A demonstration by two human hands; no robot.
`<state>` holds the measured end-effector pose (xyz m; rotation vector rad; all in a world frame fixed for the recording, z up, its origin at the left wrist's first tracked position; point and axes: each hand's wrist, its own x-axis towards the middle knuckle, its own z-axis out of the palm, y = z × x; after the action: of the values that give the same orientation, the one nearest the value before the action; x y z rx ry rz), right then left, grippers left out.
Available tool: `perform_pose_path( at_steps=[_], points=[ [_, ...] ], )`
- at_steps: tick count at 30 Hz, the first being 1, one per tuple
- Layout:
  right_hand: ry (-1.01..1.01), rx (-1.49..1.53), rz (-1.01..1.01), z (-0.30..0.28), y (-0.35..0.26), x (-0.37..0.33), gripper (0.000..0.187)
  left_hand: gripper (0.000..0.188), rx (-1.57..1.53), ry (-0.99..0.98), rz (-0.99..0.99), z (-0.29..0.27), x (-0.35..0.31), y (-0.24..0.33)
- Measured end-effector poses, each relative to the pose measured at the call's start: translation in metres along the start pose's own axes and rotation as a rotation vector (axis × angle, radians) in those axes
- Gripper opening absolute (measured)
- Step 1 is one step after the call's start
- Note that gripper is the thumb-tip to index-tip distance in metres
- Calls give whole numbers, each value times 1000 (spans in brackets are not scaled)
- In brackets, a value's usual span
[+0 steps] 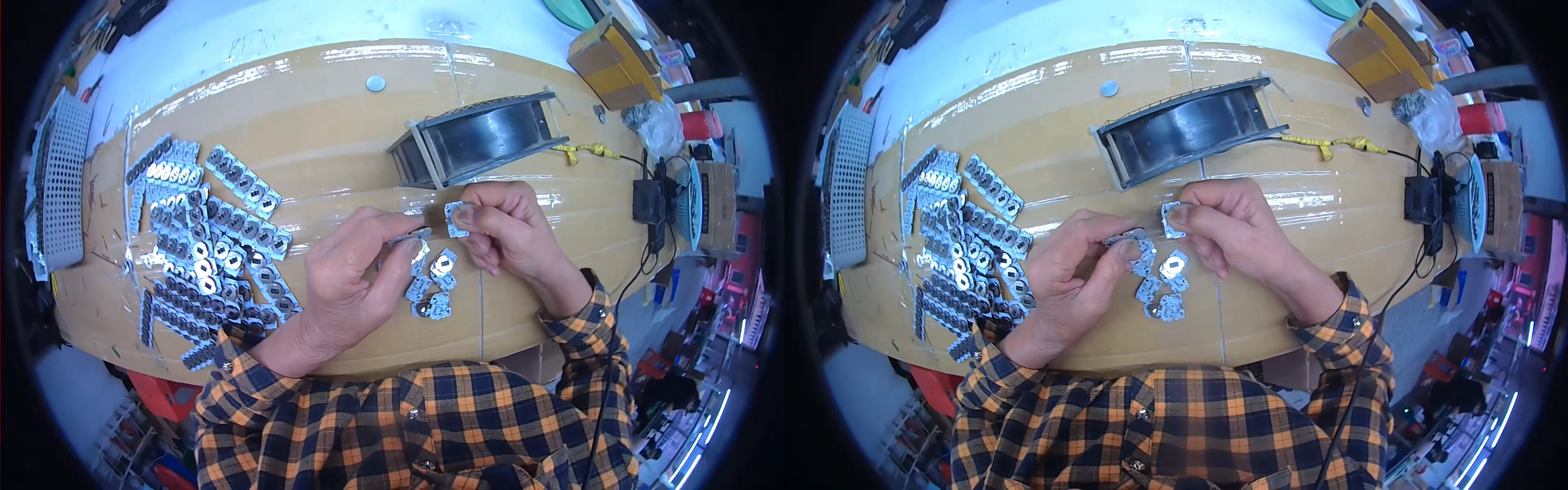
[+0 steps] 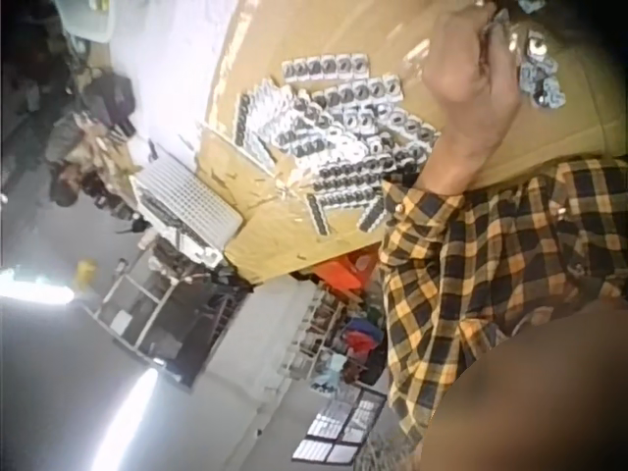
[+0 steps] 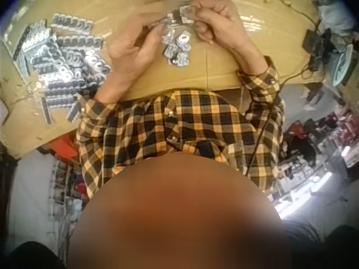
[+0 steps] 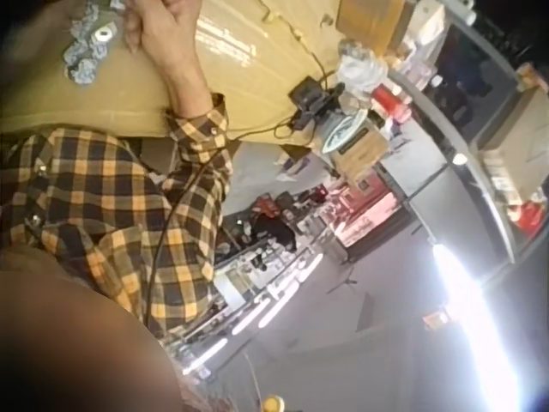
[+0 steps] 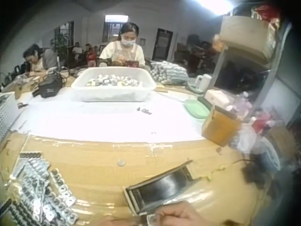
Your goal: Assembling small electronic components and plastic parts at a workbench.
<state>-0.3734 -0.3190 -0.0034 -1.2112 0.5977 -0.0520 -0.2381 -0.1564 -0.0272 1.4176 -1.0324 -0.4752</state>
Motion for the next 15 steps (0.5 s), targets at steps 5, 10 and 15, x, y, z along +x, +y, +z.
perform_pose_path(
  at_steps=[5,10,15],
  points=[
    [-17,0,14,-4,-2,2,26,24,36,-7,-5,2,3,0],
    [-67,-59,18,-3,-1,3,30,26,92,-8,63,2,8,4],
    [-75,-47,-40,-5,4,1,24,25,146,-22,147,3,10,4]
  ],
)
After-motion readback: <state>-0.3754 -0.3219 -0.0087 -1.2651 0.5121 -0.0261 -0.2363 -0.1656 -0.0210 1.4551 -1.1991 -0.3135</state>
